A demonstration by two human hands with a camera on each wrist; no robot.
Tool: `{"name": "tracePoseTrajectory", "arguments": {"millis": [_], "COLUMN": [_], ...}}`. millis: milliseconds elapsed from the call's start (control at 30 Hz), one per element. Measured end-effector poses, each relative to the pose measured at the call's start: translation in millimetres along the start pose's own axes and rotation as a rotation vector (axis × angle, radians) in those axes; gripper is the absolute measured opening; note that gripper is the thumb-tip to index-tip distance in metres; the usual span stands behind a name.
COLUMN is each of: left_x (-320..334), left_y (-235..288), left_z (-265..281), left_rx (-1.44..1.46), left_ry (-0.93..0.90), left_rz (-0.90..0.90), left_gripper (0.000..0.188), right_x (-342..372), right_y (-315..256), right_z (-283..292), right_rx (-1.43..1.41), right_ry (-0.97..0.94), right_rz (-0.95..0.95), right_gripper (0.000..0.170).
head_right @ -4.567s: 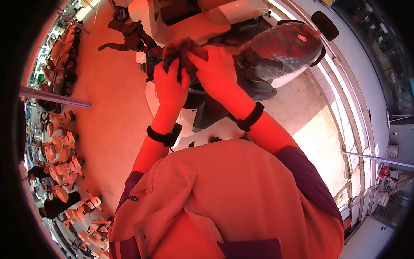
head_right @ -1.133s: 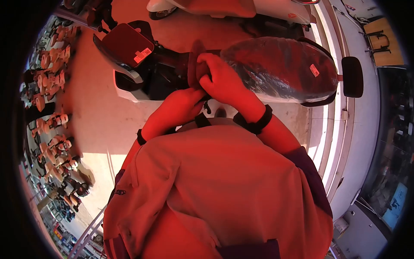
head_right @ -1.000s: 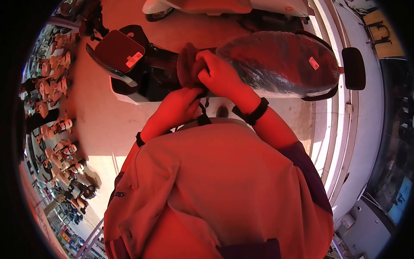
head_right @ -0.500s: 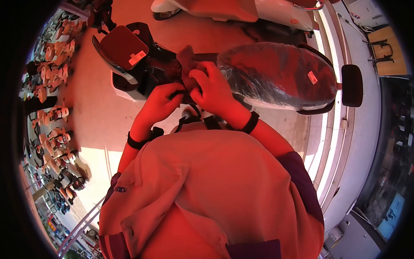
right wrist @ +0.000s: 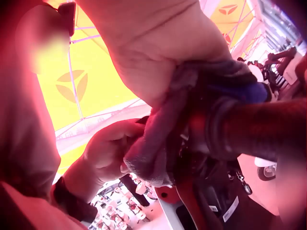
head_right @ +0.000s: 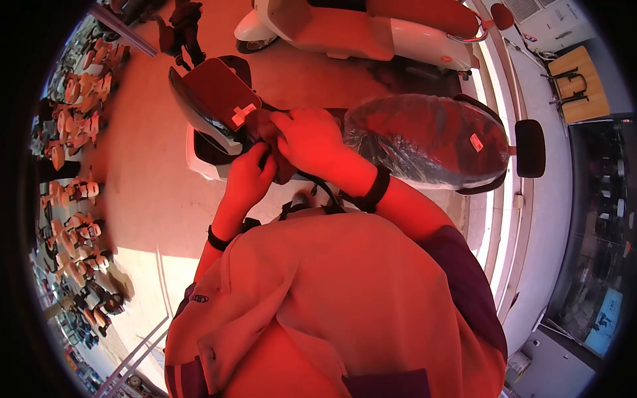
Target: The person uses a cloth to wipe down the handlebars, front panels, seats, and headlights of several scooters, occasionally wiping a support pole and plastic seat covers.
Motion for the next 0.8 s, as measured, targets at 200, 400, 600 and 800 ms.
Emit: {"name": "tracePoseTrajectory", "arguments": {"millis": [200,400,600,800], "left_x": [-5.0,7.6,46.3,1.6], "left_y": [-28.3,2.7,74.5,198.6], "left_z": [-2.1,-1.7,-2.4,-158.1], "left_rx": [0.170,0.075,0.150,0.304], "left_ry": [0.080,0.271,0.463,0.015], "left_rz": [0.032,-0.133,-0.148,-0.131], "left_gripper": [0.014,0.015,0.021,0.030], "right_x": [-18.6,9.2,56.3,158.6], "right_y": [-2.0,20.5,80.9,227.3], "right_z": [-20.7,6.5,70.9,161.5], "right_rx": [0.141,-0.286,-0.778,-0.595], "right_ry": [-0.122,-0.118,0.103,0.518], "right_rz": [-0.108,-0.105,-0.147,-0.260], "right_gripper": [0.035,0.032,0.035,0.034]}}
Point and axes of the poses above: each hand's wrist, its own x-axis away from the middle knuckle, its own z-axis out of the back of the hand, y = z × x, the point moved 10 cm from there along -x, towards the middle knuckle
